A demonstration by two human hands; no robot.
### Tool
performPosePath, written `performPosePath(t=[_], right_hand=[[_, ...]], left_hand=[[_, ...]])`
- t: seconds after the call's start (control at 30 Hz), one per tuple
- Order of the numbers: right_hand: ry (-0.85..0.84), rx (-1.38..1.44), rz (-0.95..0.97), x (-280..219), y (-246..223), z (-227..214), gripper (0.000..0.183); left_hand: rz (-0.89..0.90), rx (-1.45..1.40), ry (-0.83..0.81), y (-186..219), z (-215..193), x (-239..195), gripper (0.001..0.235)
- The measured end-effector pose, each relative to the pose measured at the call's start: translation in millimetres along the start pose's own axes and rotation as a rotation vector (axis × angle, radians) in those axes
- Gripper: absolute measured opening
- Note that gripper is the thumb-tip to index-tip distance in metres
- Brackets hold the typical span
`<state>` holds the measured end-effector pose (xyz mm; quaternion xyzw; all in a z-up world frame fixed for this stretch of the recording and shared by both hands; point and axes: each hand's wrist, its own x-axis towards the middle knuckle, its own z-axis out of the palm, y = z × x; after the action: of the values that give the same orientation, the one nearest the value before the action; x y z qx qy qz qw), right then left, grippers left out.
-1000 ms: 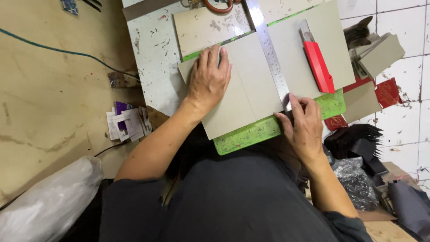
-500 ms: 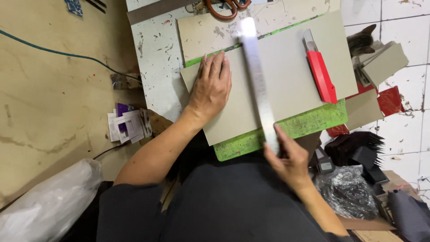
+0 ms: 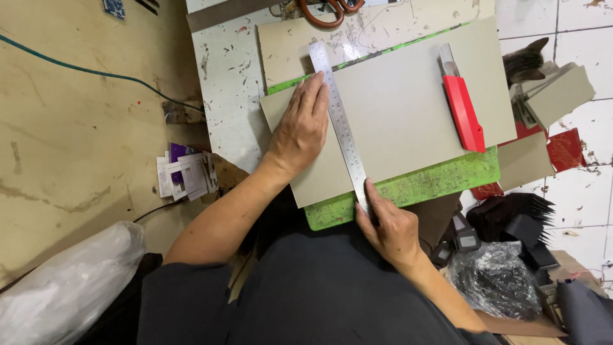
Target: Measuring and cutting cardboard sheets using a ruler and utility knife on a cutting mat
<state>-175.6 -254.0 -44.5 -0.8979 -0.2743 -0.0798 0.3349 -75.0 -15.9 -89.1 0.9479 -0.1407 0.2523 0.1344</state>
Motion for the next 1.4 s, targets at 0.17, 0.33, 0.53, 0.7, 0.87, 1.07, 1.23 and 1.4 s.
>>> performPosePath(t=[0.17, 0.33, 0.53, 0.7, 0.87, 1.07, 1.23, 1.4], right_hand=[[-0.028, -0.018, 0.006, -2.6, 3.4, 0.7, 0.048], [-0.057, 0.029, 0.039, 3.1, -0.3, -5.3, 0.050], [-0.060, 0.054, 0.078, -3.5, -2.2, -10.1, 0.050], [-0.124, 0.064, 0.048, -12.8, 3.8, -8.2, 0.050], [-0.133, 0.138, 0.075, -11.4, 3.7, -8.8, 0.049], [-0.131, 0.164, 0.070, -9.6, 2.7, -9.1, 0.048], [-0.135, 0.179, 0.094, -11.9, 4.2, -7.2, 0.050], [-0.144, 0.136, 0.065, -19.5, 9.9, -1.5, 0.050]], left_hand=[[0.013, 0.022, -0.022, -2.3, 3.0, -2.2, 0.032], [0.024, 0.036, -0.031, -2.2, 2.6, -1.3, 0.031], [0.035, 0.021, -0.032, -3.5, 11.2, -8.7, 0.031], [-0.063, -0.070, -0.169, 1.0, -2.2, -2.4, 0.037], [-0.052, -0.036, -0.185, 1.7, -4.2, -1.4, 0.037], [-0.050, -0.029, -0.193, 1.2, -3.4, -1.9, 0.038], [-0.046, -0.024, -0.173, 1.9, -4.5, -0.4, 0.036], [-0.059, -0.046, -0.321, 2.2, -5.7, -2.5, 0.039]])
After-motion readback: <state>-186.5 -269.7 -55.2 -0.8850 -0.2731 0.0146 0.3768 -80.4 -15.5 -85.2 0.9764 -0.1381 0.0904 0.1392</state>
